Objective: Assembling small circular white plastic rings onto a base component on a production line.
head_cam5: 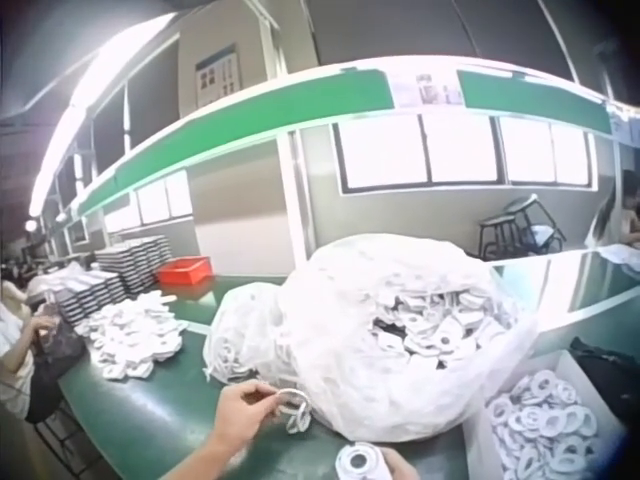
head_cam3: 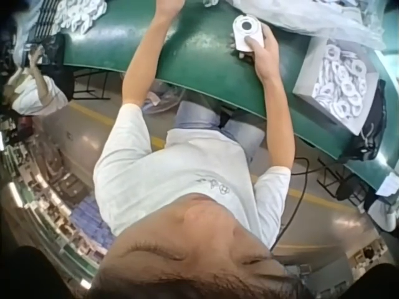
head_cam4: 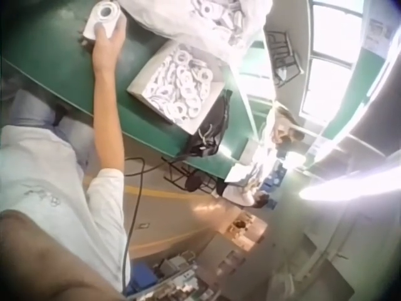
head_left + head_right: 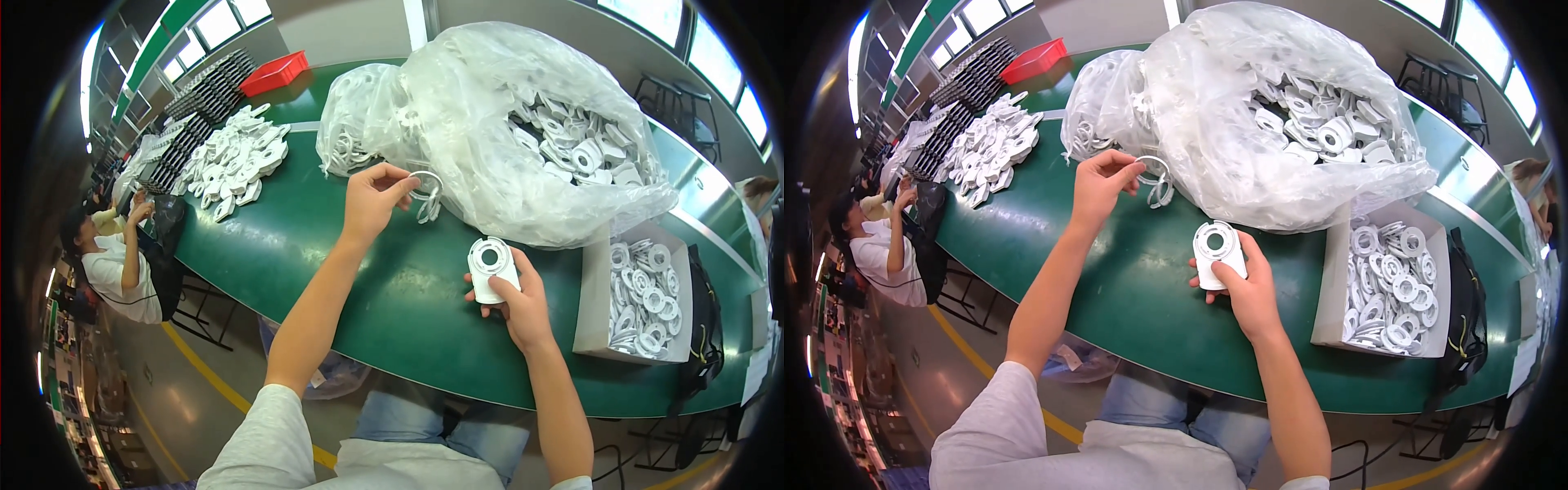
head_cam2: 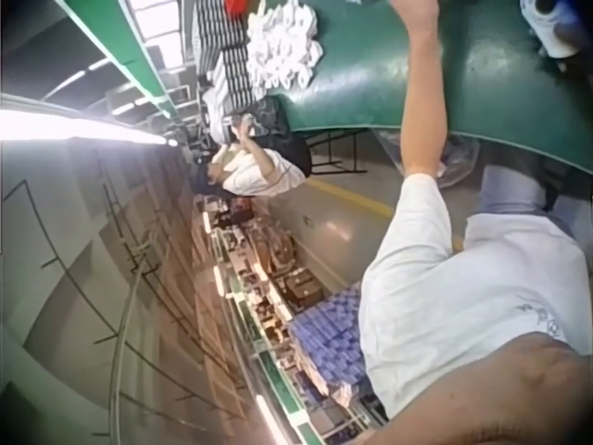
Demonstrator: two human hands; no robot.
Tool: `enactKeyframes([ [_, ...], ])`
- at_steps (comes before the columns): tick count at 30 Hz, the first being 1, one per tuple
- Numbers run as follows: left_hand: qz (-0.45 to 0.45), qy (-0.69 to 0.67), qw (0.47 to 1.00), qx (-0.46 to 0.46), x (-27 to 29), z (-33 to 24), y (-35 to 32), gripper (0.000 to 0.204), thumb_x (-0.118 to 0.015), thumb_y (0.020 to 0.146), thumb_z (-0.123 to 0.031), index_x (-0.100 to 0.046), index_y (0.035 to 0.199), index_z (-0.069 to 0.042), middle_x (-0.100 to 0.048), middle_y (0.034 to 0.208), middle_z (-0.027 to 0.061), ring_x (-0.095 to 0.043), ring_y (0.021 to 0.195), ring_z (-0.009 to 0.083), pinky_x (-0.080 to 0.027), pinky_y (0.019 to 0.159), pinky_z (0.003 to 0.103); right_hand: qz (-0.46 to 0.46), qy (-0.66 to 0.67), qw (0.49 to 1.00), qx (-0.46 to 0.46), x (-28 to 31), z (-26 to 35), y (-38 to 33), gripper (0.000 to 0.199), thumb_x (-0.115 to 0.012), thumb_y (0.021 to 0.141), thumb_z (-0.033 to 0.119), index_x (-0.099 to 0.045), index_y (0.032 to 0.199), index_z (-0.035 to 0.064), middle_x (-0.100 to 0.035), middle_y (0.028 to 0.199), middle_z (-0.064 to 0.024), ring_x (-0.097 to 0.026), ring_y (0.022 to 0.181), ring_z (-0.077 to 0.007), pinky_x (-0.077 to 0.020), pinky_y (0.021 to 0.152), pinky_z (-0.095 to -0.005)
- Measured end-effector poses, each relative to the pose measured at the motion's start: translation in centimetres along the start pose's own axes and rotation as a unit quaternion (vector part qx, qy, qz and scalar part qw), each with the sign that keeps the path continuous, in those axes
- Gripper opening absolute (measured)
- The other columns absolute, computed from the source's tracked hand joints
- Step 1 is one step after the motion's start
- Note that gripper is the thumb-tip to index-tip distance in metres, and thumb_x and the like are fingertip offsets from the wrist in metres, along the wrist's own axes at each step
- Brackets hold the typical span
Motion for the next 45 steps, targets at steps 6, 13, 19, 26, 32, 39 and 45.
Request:
enactKeyframes([
  [6,0.024,-0.175,0.978,0.116,-1.4,0.8,-0.6,0.014,-0.066,0.083,-0.002,-0.067,0.094,0.006,-0.065,0.076,0.0070,-0.064,0.068,0.0130,-0.056,0.066,0.025,-0.002,0.006,1.000,-0.002,0.0,-0.1,0.0,0.043,-0.048,0.083,0.000,-0.041,0.125,-0.0009,-0.064,0.100,-0.0204,-0.067,0.076,-0.0229,-0.0483,0.052,-0.0263],
  [13,0.102,0.035,0.988,-0.109,-4.1,-3.8,-3.4,0.016,-0.069,0.077,0.002,-0.070,0.093,-0.001,-0.065,0.078,0.0040,-0.058,0.062,0.0081,-0.046,0.054,0.022,0.001,0.018,1.000,-0.005,-0.1,-0.1,0.1,0.044,-0.048,0.083,0.001,-0.040,0.126,-0.0004,-0.064,0.099,-0.0202,-0.066,0.075,-0.0225,-0.0485,0.053,-0.0266],
  [19,0.114,0.174,0.896,-0.392,-6.4,-6.1,-5.5,0.018,-0.077,0.067,-0.005,-0.067,0.081,-0.006,-0.065,0.080,0.0040,-0.059,0.070,0.0195,-0.049,0.061,0.030,-0.003,0.018,1.000,-0.004,0.1,-0.2,0.0,0.044,-0.048,0.083,0.001,-0.039,0.127,-0.0003,-0.064,0.099,-0.0194,-0.066,0.075,-0.0224,-0.0488,0.053,-0.0264],
  [26,0.209,0.129,0.903,-0.353,-7.4,-5.5,-6.2,0.027,-0.074,0.067,0.001,-0.069,0.092,-0.006,-0.065,0.084,0.0055,-0.060,0.072,0.0215,-0.049,0.062,0.031,-0.011,0.029,0.999,-0.009,0.1,0.1,-0.2,0.046,-0.047,0.082,0.001,-0.039,0.127,-0.0008,-0.063,0.100,-0.0189,-0.066,0.075,-0.0226,-0.0491,0.053,-0.0266],
  [32,0.217,0.155,0.885,-0.380,-7.5,-5.5,-6.6,0.033,-0.072,0.067,0.005,-0.069,0.097,-0.008,-0.065,0.086,0.0051,-0.059,0.074,0.0214,-0.050,0.063,0.031,0.002,0.037,0.999,-0.005,0.2,-0.1,0.0,0.043,-0.046,0.083,-0.003,-0.040,0.126,0.0003,-0.064,0.100,-0.0170,-0.067,0.076,-0.0227,-0.0502,0.054,-0.0271],
  [39,0.255,0.187,0.863,-0.395,-7.9,-6.0,-7.3,0.043,-0.068,0.059,0.009,-0.070,0.097,-0.010,-0.062,0.090,0.0033,-0.058,0.081,0.0225,-0.051,0.066,0.032,-0.006,0.027,1.000,-0.003,0.2,0.2,-0.1,0.050,-0.046,0.077,-0.002,-0.039,0.127,-0.0016,-0.062,0.100,-0.0176,-0.067,0.076,-0.0239,-0.0492,0.053,-0.0276],
  [45,0.276,0.186,0.853,-0.401,-8.2,-6.4,-7.7,0.047,-0.067,0.059,0.011,-0.068,0.100,-0.011,-0.061,0.093,0.0039,-0.057,0.083,0.0240,-0.051,0.067,0.033,-0.009,0.030,0.999,0.010,0.4,0.3,-0.2,0.049,-0.047,0.079,-0.002,-0.040,0.126,-0.0020,-0.061,0.102,-0.0142,-0.067,0.075,-0.0233,-0.0491,0.052,-0.0275],
])
Point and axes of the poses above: each hand's wrist, its own y-axis towards the middle knuckle, its own x-axis out of the back of the hand, z = x × y, the point moved 5 cm from there along y, towards the middle knuckle
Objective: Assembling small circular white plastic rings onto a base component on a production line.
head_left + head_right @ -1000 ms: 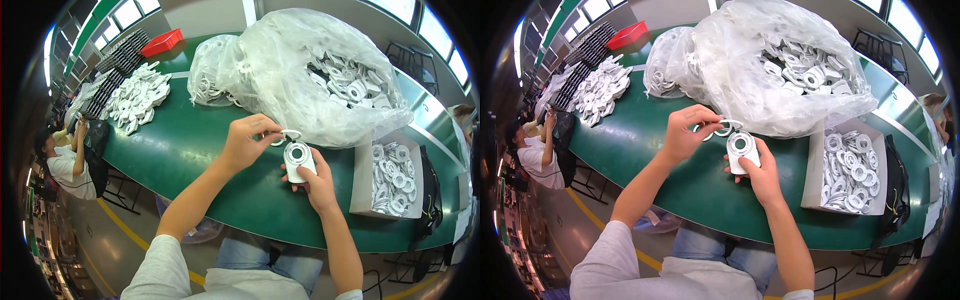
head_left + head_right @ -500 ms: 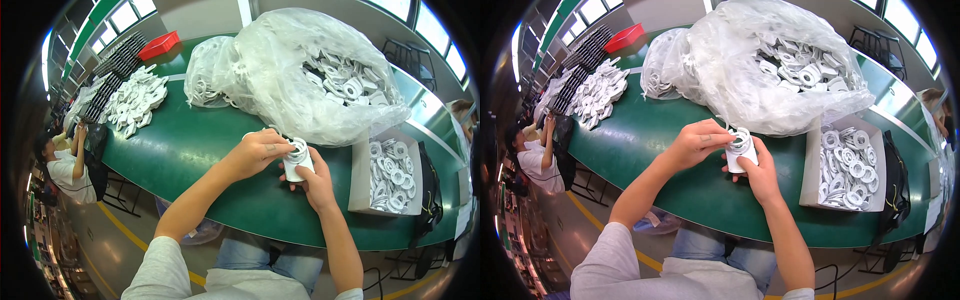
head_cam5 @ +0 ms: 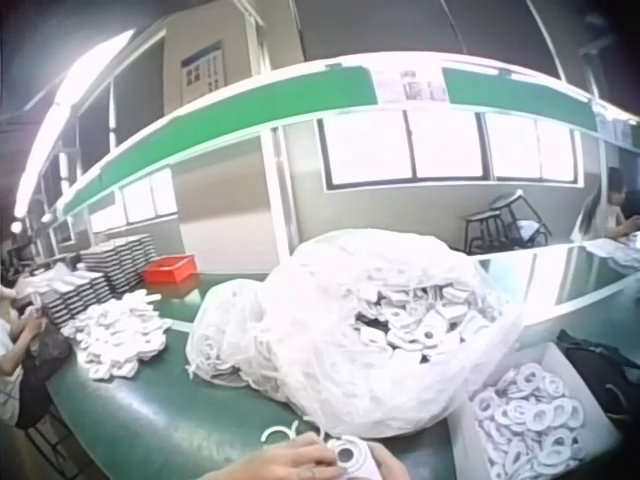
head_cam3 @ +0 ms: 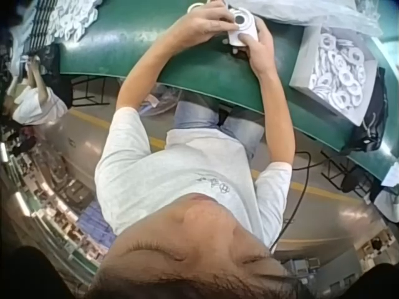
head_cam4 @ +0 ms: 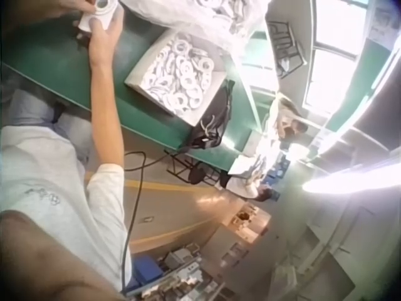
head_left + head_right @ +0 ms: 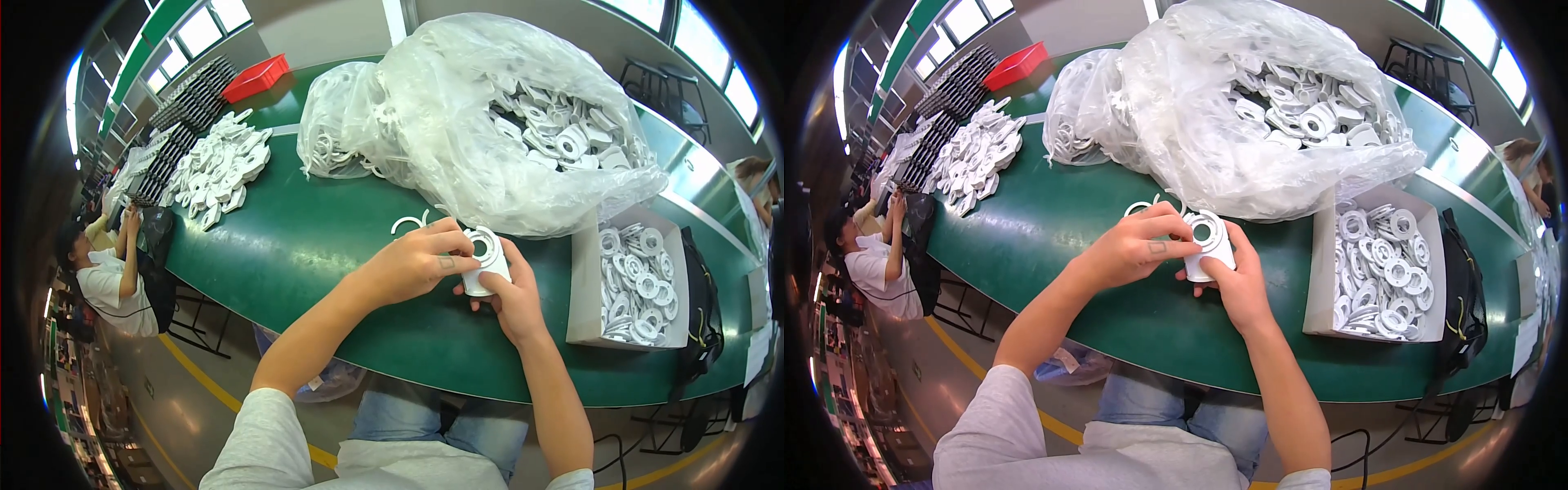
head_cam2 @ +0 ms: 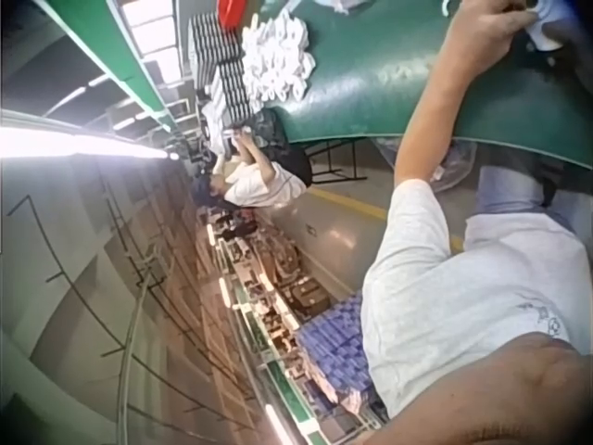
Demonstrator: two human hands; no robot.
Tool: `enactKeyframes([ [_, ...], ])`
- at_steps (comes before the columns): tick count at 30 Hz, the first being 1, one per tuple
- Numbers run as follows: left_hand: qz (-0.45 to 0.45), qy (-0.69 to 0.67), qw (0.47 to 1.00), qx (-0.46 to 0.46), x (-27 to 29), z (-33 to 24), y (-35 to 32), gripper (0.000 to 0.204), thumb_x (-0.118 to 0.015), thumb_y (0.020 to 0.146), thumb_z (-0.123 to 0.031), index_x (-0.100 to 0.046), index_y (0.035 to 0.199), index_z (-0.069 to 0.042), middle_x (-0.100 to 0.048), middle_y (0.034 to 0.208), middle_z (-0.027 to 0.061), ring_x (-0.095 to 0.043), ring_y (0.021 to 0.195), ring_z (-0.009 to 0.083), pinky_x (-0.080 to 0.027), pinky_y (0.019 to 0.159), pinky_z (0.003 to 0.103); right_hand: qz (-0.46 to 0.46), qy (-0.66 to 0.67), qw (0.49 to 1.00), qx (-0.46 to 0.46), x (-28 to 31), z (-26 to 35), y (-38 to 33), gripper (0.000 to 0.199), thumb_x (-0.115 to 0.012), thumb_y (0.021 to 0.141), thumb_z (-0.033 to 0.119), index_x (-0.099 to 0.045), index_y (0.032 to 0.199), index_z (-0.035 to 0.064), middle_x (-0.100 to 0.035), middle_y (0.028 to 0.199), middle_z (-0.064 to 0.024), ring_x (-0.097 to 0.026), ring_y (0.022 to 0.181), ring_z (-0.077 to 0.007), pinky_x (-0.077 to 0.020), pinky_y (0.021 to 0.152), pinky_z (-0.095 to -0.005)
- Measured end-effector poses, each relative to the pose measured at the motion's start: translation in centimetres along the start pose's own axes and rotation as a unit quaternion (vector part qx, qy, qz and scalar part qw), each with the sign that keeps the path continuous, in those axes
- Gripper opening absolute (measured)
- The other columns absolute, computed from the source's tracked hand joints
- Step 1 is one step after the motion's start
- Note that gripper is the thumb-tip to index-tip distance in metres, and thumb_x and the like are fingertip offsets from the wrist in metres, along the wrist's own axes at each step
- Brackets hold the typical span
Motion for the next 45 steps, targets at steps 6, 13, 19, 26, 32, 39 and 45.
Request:
enactKeyframes([
  [6,-0.007,-0.014,1.000,0.009,0.2,-0.2,0.1,0.031,-0.065,0.062,0.008,-0.069,0.089,-0.005,-0.059,0.088,0.0048,-0.056,0.084,0.0235,-0.051,0.065,0.033,0.015,0.019,1.000,0.020,0.0,-0.6,0.2,0.037,-0.049,0.092,0.007,-0.040,0.127,-0.0006,-0.061,0.102,-0.0130,-0.067,0.075,-0.0211,-0.0480,0.049,-0.0251],
  [13,-0.123,-0.078,0.980,0.138,2.1,2.5,-0.7,0.026,-0.058,0.067,0.013,-0.069,0.083,-0.004,-0.062,0.086,0.0060,-0.060,0.075,0.0196,-0.048,0.062,0.029,0.019,-0.009,0.999,0.029,-0.2,0.1,0.1,0.037,-0.048,0.092,0.007,-0.041,0.127,-0.0003,-0.064,0.098,-0.0180,-0.067,0.072,-0.0203,-0.0462,0.047,-0.0227],
  [19,-0.116,-0.158,0.960,0.199,1.4,3.1,-0.5,0.014,-0.058,0.081,0.004,-0.067,0.092,-0.001,-0.064,0.084,0.0058,-0.060,0.070,0.0133,-0.047,0.062,0.024,0.013,-0.033,0.999,0.033,-0.2,0.3,-0.2,0.038,-0.048,0.090,0.003,-0.041,0.127,-0.0003,-0.065,0.098,-0.0189,-0.067,0.072,-0.0211,-0.0446,0.045,-0.0223],
  [26,-0.036,-0.412,0.838,0.355,-1.1,4.5,-1.8,0.019,-0.061,0.089,-0.007,-0.063,0.104,0.004,-0.065,0.086,0.0041,-0.058,0.072,0.0086,-0.049,0.065,0.023,-0.013,-0.090,0.992,0.084,-0.6,0.5,-0.4,0.035,-0.047,0.090,0.002,-0.043,0.124,0.0009,-0.063,0.101,-0.0158,-0.067,0.076,-0.0199,-0.0457,0.048,-0.0223],
  [32,-0.039,-0.430,0.836,0.339,-1.3,4.0,-1.6,0.018,-0.060,0.089,-0.006,-0.063,0.102,0.006,-0.065,0.084,0.0070,-0.060,0.071,0.0106,-0.050,0.065,0.024,-0.002,-0.103,0.990,0.094,-0.9,0.6,-0.5,0.033,-0.047,0.090,0.002,-0.043,0.123,0.0016,-0.062,0.102,-0.0129,-0.067,0.078,-0.0189,-0.0472,0.051,-0.0228],
  [39,-0.049,-0.428,0.834,0.344,-1.1,3.9,-1.6,0.015,-0.059,0.089,-0.002,-0.063,0.099,0.008,-0.066,0.081,0.0084,-0.062,0.071,0.0121,-0.052,0.065,0.025,0.000,-0.085,0.994,0.075,-1.0,0.6,-0.5,0.029,-0.046,0.092,0.004,-0.045,0.120,0.0013,-0.063,0.101,-0.0107,-0.066,0.077,-0.0152,-0.0465,0.053,-0.0218],
  [45,-0.061,-0.320,0.892,0.314,-1.5,2.3,-0.8,0.009,-0.058,0.087,0.000,-0.063,0.092,0.007,-0.066,0.074,0.0089,-0.061,0.061,0.0103,-0.052,0.057,0.024,-0.039,-0.062,0.994,0.083,0.0,0.6,-0.4,0.028,-0.044,0.099,0.023,-0.058,0.106,-0.0003,-0.065,0.086,-0.0084,-0.064,0.071,-0.0114,-0.0406,0.043,-0.0176],
])
Point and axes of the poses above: each hand's wrist, its own y-axis towards the middle knuckle, its own x-axis out of the back of the hand, z = x × y, the point moved 5 cm from there along y, towards the middle knuckle
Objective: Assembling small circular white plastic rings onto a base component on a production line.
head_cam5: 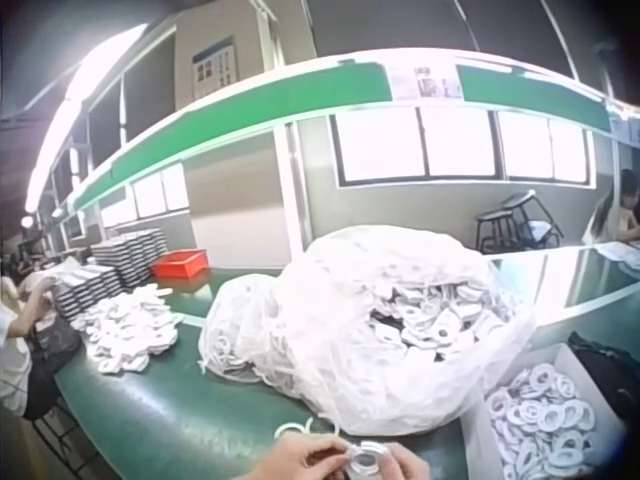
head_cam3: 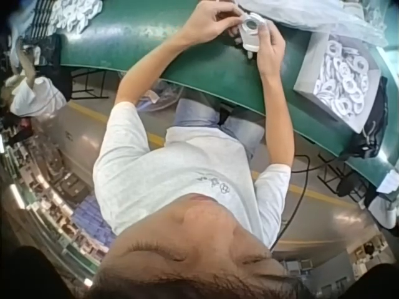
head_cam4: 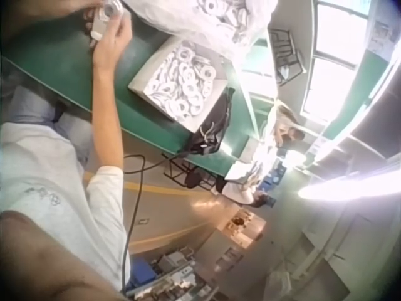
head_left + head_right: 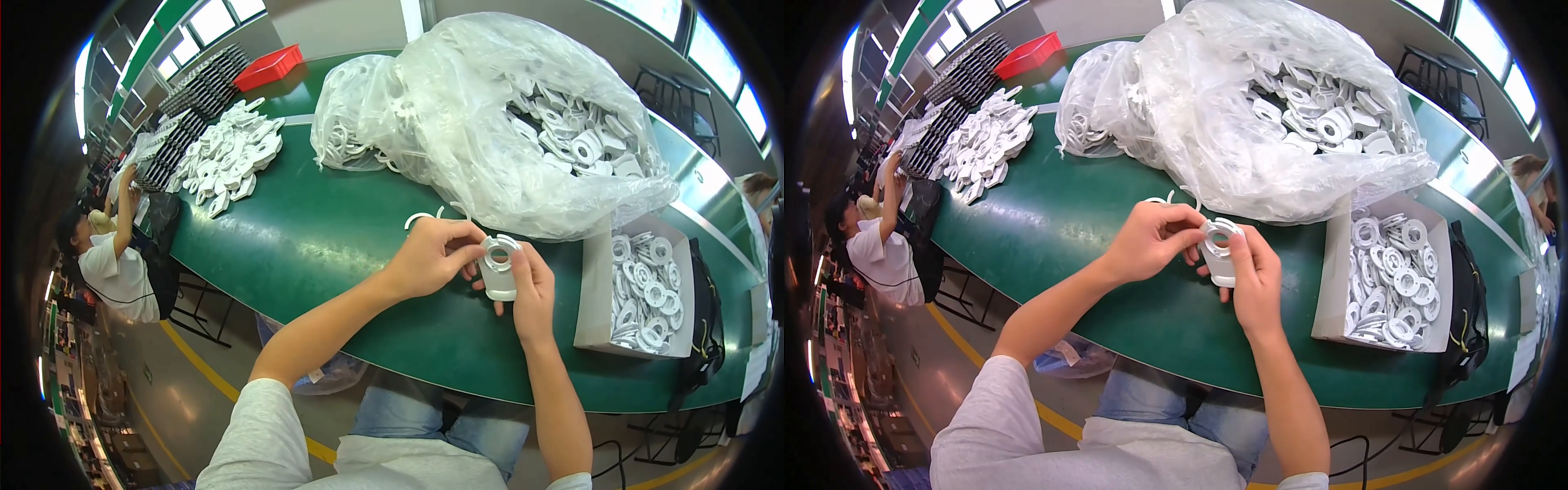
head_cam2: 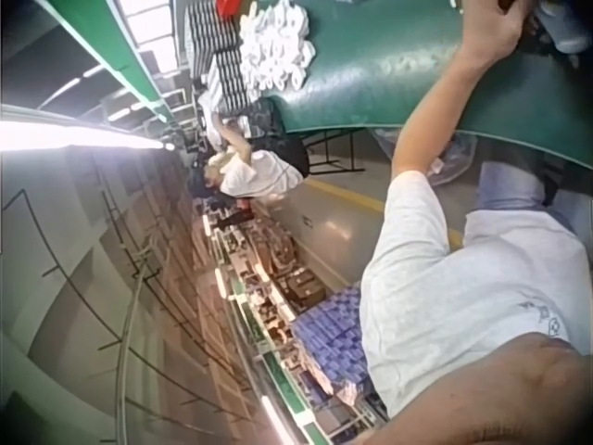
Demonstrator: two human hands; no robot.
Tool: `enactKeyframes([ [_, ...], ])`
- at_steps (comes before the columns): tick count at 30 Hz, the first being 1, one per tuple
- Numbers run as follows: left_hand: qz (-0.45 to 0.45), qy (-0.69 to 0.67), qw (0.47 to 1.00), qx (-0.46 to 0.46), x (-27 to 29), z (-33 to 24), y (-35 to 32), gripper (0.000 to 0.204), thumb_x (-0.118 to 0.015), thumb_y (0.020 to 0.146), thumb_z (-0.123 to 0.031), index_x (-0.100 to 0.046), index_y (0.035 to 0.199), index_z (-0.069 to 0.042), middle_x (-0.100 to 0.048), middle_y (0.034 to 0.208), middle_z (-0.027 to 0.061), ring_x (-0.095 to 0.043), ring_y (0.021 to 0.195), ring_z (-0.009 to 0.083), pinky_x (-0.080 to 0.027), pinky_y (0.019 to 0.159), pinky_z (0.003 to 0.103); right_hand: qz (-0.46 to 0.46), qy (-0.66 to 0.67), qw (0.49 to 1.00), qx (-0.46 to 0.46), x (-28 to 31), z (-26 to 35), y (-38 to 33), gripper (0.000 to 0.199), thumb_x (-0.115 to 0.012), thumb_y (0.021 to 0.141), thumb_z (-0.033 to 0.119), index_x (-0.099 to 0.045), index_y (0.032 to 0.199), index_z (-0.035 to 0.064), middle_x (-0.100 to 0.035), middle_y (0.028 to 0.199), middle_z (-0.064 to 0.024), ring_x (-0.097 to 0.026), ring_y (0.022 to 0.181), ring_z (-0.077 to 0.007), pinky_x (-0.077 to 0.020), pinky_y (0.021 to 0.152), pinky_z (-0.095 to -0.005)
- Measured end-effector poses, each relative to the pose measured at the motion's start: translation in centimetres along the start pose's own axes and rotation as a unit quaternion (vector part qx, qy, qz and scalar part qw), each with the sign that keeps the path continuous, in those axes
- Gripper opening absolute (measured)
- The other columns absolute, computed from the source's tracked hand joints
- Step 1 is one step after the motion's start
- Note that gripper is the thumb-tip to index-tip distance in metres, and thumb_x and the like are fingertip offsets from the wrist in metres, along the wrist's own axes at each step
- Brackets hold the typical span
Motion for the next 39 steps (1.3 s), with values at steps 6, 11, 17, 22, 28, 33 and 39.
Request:
enactKeyframes([
  [6,-0.007,0.062,0.997,-0.050,0.6,0.0,0.2,0.020,-0.064,0.084,-0.008,-0.062,0.102,0.001,-0.066,0.083,0.0061,-0.062,0.077,0.0112,-0.050,0.067,0.025,-0.024,-0.057,0.998,0.014,0.5,0.0,0.3,0.027,-0.049,0.098,0.022,-0.063,0.098,-0.0015,-0.064,0.084,-0.0063,-0.061,0.068,-0.0098,-0.0479,0.050,-0.0213],
  [11,0.021,0.090,0.989,-0.113,0.4,-0.5,0.1,0.014,-0.062,0.085,-0.005,-0.066,0.096,0.001,-0.066,0.081,0.0062,-0.060,0.071,0.0130,-0.046,0.064,0.025,-0.023,-0.098,0.995,0.010,0.1,-0.5,0.1,0.024,-0.052,0.095,0.018,-0.064,0.090,-0.0027,-0.062,0.076,-0.0054,-0.060,0.063,-0.0101,-0.0505,0.051,-0.0235],
  [17,0.011,0.128,0.989,-0.067,0.5,0.3,-0.1,0.012,-0.065,0.084,-0.009,-0.068,0.090,0.001,-0.066,0.081,0.0093,-0.062,0.069,0.0151,-0.048,0.063,0.026,0.006,-0.130,0.991,-0.026,-0.1,-1.2,-0.2,0.031,-0.053,0.094,0.018,-0.060,0.074,-0.0040,-0.060,0.065,-0.0058,-0.059,0.053,-0.0095,-0.0464,0.043,-0.0235],
  [22,0.031,0.001,0.998,-0.062,-0.1,-0.2,-0.1,0.013,-0.064,0.086,-0.009,-0.068,0.090,0.002,-0.066,0.077,0.0092,-0.062,0.070,0.0130,-0.049,0.065,0.025,-0.023,-0.070,0.997,-0.021,-0.1,-0.6,-0.2,0.035,-0.051,0.095,0.020,-0.058,0.070,-0.0024,-0.058,0.059,-0.0049,-0.058,0.051,-0.0101,-0.0445,0.041,-0.0234],
  [28,0.036,0.024,0.999,-0.033,-0.6,-0.1,-0.3,0.011,-0.063,0.086,-0.005,-0.065,0.092,0.004,-0.065,0.078,0.0043,-0.057,0.068,0.0079,-0.045,0.062,0.022,-0.023,-0.210,0.976,0.051,0.6,-0.7,-0.2,0.033,-0.051,0.095,0.019,-0.057,0.072,-0.0040,-0.055,0.059,-0.0050,-0.051,0.049,-0.0075,-0.0370,0.044,-0.0257],
  [33,0.011,0.021,0.999,0.026,-0.6,0.8,-0.1,0.011,-0.061,0.085,-0.002,-0.063,0.093,0.005,-0.065,0.081,0.0060,-0.059,0.076,0.0079,-0.048,0.067,0.024,-0.040,-0.206,0.978,0.018,0.6,-1.3,0.3,0.033,-0.050,0.095,0.019,-0.058,0.074,-0.0048,-0.056,0.061,-0.0049,-0.049,0.057,-0.0061,-0.0364,0.051,-0.0259],
  [39,0.071,0.112,0.987,-0.094,-1.2,0.4,-0.5,0.043,-0.068,0.077,-0.001,-0.054,0.118,0.002,-0.062,0.100,0.0123,-0.062,0.085,0.0172,-0.052,0.071,0.028,-0.084,-0.143,0.986,0.002,1.7,-2.2,0.4,0.039,-0.043,0.099,0.027,-0.062,0.081,-0.0019,-0.058,0.070,0.0000,-0.048,0.064,-0.0060,-0.0381,0.056,-0.0257],
])
Point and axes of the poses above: each hand's wrist, its own y-axis towards the middle knuckle, its own x-axis out of the back of the hand, z = x × y, the point moved 5 cm from there along y, towards the middle knuckle
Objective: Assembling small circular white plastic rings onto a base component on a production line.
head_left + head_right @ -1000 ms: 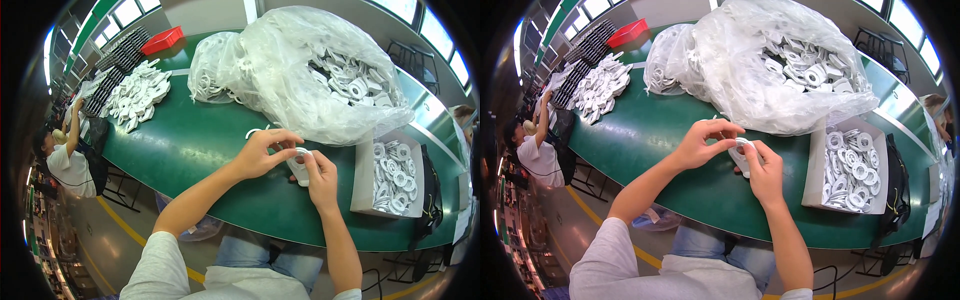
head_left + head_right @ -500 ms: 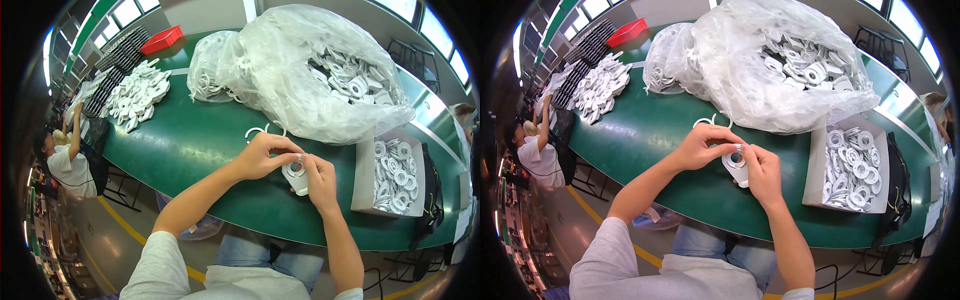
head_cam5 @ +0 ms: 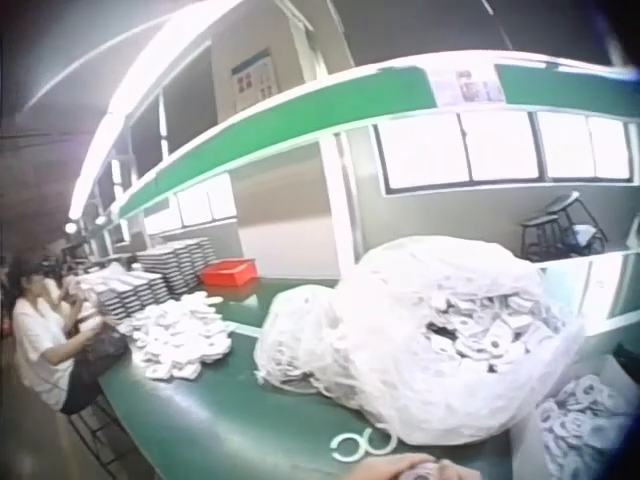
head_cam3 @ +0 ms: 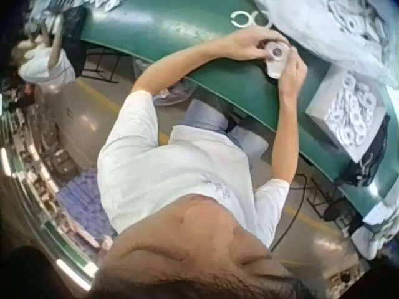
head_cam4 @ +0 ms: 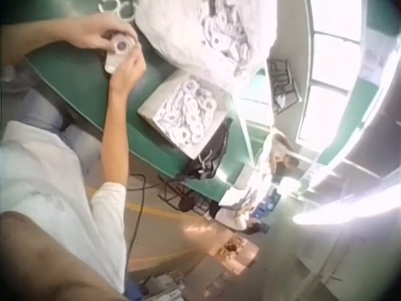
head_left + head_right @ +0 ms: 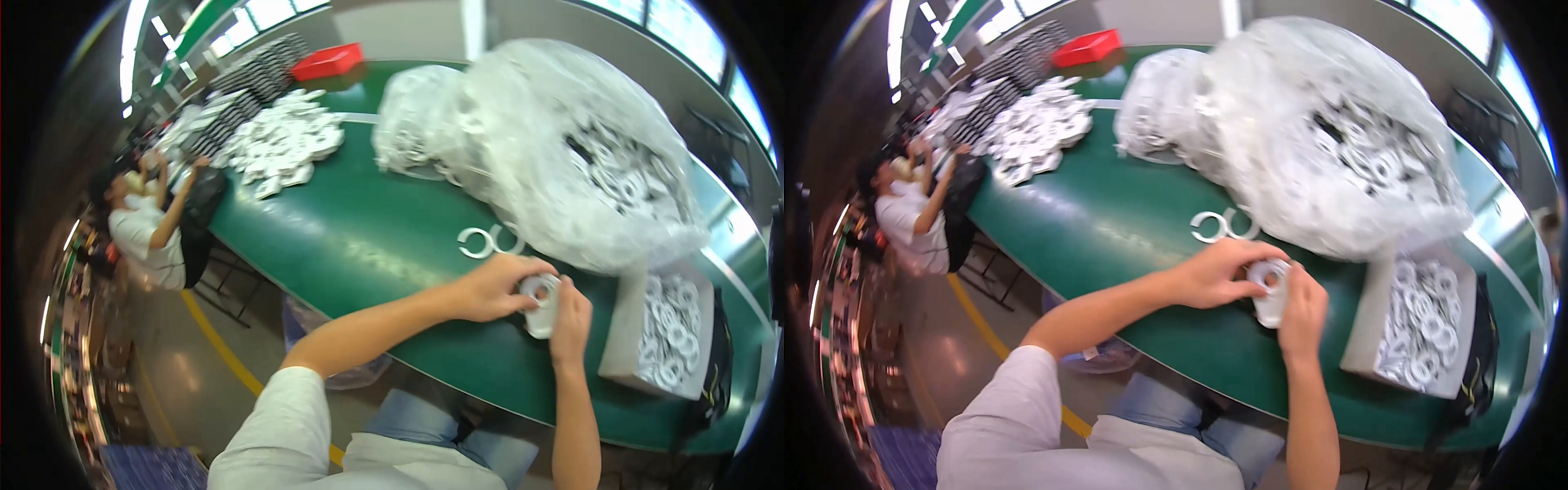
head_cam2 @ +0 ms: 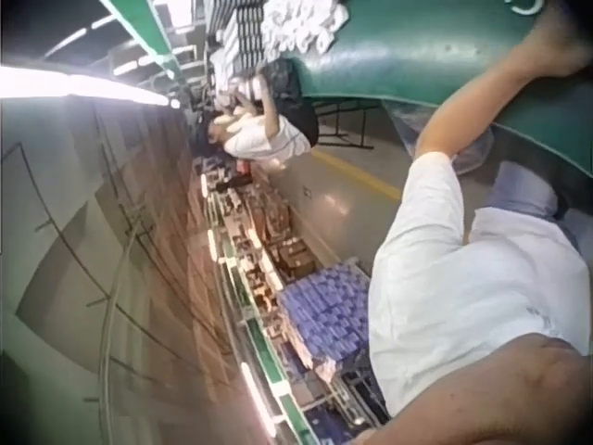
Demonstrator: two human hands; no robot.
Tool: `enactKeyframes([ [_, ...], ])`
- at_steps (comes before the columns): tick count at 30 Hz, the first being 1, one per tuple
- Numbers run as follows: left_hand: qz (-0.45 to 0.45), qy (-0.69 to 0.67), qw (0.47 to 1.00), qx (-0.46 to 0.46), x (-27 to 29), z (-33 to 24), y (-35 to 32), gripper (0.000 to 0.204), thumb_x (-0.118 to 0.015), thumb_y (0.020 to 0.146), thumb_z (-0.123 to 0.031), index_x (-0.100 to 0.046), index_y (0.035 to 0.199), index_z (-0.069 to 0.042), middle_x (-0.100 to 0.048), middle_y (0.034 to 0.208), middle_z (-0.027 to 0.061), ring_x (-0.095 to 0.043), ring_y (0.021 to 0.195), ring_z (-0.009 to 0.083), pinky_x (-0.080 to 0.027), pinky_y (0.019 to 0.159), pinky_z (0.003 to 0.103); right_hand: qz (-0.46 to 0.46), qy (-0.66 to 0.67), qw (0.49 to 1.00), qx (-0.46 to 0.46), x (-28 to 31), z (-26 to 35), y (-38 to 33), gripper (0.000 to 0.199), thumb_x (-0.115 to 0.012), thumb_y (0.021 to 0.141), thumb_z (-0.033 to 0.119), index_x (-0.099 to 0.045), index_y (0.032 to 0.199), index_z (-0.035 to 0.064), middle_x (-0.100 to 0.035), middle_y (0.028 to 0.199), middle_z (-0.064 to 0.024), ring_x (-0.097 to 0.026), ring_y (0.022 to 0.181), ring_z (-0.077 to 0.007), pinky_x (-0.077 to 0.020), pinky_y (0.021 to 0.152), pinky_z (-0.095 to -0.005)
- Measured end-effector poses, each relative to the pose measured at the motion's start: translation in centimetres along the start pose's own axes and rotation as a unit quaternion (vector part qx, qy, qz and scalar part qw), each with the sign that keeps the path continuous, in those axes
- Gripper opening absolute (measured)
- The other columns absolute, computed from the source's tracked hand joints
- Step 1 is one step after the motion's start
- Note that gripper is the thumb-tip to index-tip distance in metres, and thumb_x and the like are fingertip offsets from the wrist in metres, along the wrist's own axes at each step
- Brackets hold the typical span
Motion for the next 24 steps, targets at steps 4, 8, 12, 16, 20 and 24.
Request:
enactKeyframes([
  [4,-0.027,-0.137,0.981,0.137,2.1,0.0,-3.1,0.027,-0.060,0.086,-0.004,-0.060,0.113,0.001,-0.067,0.082,0.0067,-0.057,0.059,0.0069,-0.047,0.052,0.022,0.046,-0.053,0.998,0.006,0.3,0.2,-0.7,0.047,-0.033,0.101,0.038,-0.059,0.084,0.0027,-0.058,0.066,-0.0022,-0.052,0.055,-0.0066,-0.0322,0.039,-0.0188],
  [8,-0.305,0.002,0.931,0.202,11.8,3.8,-10.9,0.016,-0.064,0.085,-0.012,-0.067,0.095,-0.001,-0.066,0.073,0.0043,-0.055,0.059,0.0064,-0.045,0.052,0.024,0.057,0.000,0.998,0.021,-1.2,0.6,-1.1,0.044,-0.033,0.101,0.037,-0.057,0.090,0.0019,-0.062,0.072,-0.0065,-0.056,0.060,-0.0094,-0.0310,0.039,-0.0170],
  [12,-0.418,0.223,0.835,0.279,24.5,7.3,-16.7,0.019,-0.065,0.085,-0.020,-0.069,0.091,-0.002,-0.068,0.075,0.0062,-0.062,0.069,0.0123,-0.048,0.063,0.028,0.073,-0.008,0.997,0.039,-0.8,0.4,-1.0,0.036,-0.038,0.099,0.023,-0.058,0.083,-0.0019,-0.060,0.071,-0.0071,-0.056,0.064,-0.0119,-0.0438,0.057,-0.0231],
  [16,-0.425,0.452,0.729,0.288,37.6,7.0,-19.8,0.053,-0.068,0.081,-0.031,-0.056,0.119,0.005,-0.065,0.101,0.0236,-0.063,0.091,0.0359,-0.049,0.082,0.041,0.089,-0.007,0.995,0.050,-2.8,1.2,-0.7,0.034,-0.041,0.097,0.018,-0.058,0.079,-0.0045,-0.059,0.069,-0.0073,-0.055,0.063,-0.0125,-0.0452,0.061,-0.0259],
  [20,-0.375,0.448,0.807,0.085,29.5,3.5,-5.9,0.046,-0.069,0.077,-0.014,-0.055,0.118,0.002,-0.058,0.118,0.0212,-0.056,0.109,0.0338,-0.043,0.094,0.039,0.086,-0.019,0.995,0.039,-2.2,1.1,-0.3,0.037,-0.040,0.099,0.020,-0.059,0.078,-0.0046,-0.060,0.070,-0.0086,-0.056,0.064,-0.0132,-0.0454,0.062,-0.0256],
  [24,-0.206,0.321,0.921,-0.076,13.8,1.3,8.3,0.028,-0.064,0.080,-0.005,-0.064,0.109,-0.002,-0.065,0.108,0.0129,-0.062,0.101,0.0216,-0.053,0.077,0.032,0.061,-0.015,0.997,0.043,-1.4,0.9,-0.4,0.032,-0.046,0.096,0.018,-0.059,0.077,-0.0046,-0.059,0.064,-0.0079,-0.057,0.059,-0.0124,-0.0460,0.058,-0.0262],
])
Point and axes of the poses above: each hand's wrist, its own y-axis towards the middle knuckle, its own x-axis out of the back of the hand, z = x × y, the point moved 5 cm from there along y, towards the middle knuckle
